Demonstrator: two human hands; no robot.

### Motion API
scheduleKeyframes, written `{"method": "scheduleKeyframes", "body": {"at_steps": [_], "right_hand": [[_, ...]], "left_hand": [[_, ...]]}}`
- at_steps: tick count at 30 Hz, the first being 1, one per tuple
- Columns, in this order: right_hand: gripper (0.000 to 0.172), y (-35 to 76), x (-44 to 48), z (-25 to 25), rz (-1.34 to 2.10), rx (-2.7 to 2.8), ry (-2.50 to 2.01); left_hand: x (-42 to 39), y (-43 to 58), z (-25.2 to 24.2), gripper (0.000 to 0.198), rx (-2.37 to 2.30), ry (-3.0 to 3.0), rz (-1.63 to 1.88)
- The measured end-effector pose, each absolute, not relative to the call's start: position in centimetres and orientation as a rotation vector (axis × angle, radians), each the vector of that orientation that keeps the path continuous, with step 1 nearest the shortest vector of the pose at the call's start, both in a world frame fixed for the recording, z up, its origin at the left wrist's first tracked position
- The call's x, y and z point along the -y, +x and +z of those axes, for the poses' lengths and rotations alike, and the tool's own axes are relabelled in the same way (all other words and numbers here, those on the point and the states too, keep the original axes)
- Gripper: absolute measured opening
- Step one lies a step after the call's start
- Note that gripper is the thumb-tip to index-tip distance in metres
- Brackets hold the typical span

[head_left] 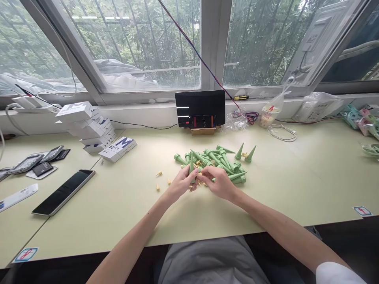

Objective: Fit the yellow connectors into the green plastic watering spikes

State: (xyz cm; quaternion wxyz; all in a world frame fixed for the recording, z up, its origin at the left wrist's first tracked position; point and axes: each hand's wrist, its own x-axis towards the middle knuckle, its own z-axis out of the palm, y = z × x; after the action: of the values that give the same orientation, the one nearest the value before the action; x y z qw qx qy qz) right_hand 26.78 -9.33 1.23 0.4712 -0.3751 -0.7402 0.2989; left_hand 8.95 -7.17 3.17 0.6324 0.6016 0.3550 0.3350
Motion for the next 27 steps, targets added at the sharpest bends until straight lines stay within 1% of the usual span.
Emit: {"method": "scheduleKeyframes", "body": {"at_steps": [9, 15, 23, 25, 27], "right_hand": [[0.018, 26.87, 9.28, 1.22, 0.662, 1.850, -0.917], [0.028, 26.94, 9.20, 1.20, 0.616, 1.894, -0.912], [0.043, 27.04, 9.14, 1.18, 0.644, 1.929, -0.972], [0.044, 27.04, 9.16, 1.18, 0.649, 1.928, -0.971], [0.041, 27.01, 9.21, 1.17, 0.650, 1.906, -0.976]], "left_hand": [[7.40, 9.04, 3.62, 0.032, -0.803, 1.369, 0.756], [7.49, 9.07, 3.89, 0.033, -0.782, 1.389, 0.734], [7.42, 9.00, 3.63, 0.031, -0.782, 1.403, 0.719], [7.46, 8.99, 3.69, 0.031, -0.782, 1.404, 0.717], [7.49, 9.01, 3.78, 0.032, -0.778, 1.401, 0.720]]}}
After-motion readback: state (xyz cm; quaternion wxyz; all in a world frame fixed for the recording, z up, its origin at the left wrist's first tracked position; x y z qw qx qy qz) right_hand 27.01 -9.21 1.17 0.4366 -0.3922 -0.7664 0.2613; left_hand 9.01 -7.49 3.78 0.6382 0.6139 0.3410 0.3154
